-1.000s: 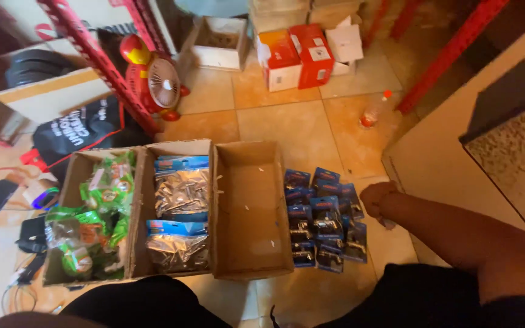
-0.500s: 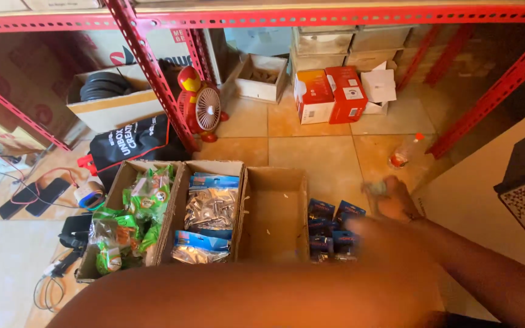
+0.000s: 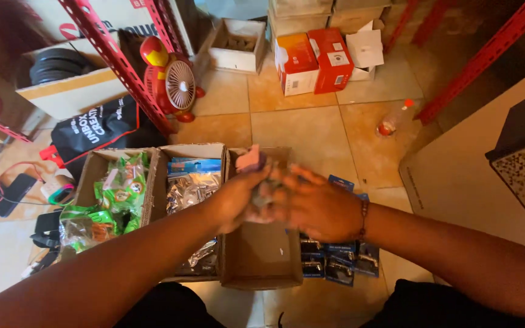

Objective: The person sits on the floor and repeatedly wipes the packaging of small brass pipes with a cloth. They pick up each pipe from a pile, wipe the front and back of the packaging, and place it into a cardboard box.

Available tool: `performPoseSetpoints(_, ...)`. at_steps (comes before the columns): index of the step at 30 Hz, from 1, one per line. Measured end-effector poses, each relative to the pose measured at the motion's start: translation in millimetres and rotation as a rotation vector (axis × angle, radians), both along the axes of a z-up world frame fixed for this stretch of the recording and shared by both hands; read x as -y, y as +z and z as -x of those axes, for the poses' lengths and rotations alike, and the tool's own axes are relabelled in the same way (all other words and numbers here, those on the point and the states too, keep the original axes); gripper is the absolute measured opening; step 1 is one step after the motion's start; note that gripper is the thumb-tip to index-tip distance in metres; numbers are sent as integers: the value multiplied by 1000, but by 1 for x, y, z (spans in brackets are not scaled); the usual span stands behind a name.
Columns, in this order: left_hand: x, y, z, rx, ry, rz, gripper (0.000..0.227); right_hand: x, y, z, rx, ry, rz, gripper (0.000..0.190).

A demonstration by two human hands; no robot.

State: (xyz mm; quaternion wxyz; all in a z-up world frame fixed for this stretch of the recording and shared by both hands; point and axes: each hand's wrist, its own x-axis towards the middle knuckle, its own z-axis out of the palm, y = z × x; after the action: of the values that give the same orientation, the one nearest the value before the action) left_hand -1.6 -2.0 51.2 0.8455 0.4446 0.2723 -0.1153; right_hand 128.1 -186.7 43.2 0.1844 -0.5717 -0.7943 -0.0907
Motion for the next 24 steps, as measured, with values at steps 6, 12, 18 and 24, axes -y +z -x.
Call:
performPoseSetpoints(6, -61, -71, 41, -114, -268, -656, 41, 2, -50, -22, 64, 376, 36, 39)
performPoseSetpoints(12, -156, -264, 122, 972, -2011, -74, 54, 49, -150, -75, 205, -29, 207, 42)
performPoseSetpoints(18, -83, -382, 256, -494, -1652, -946, 35, 67, -138, -75, 232, -611, 1149, 87)
performPoseSetpoints(24, -50, -402, 240, 875, -2171, -971, 23, 115, -257, -105, -57, -905, 1114, 72)
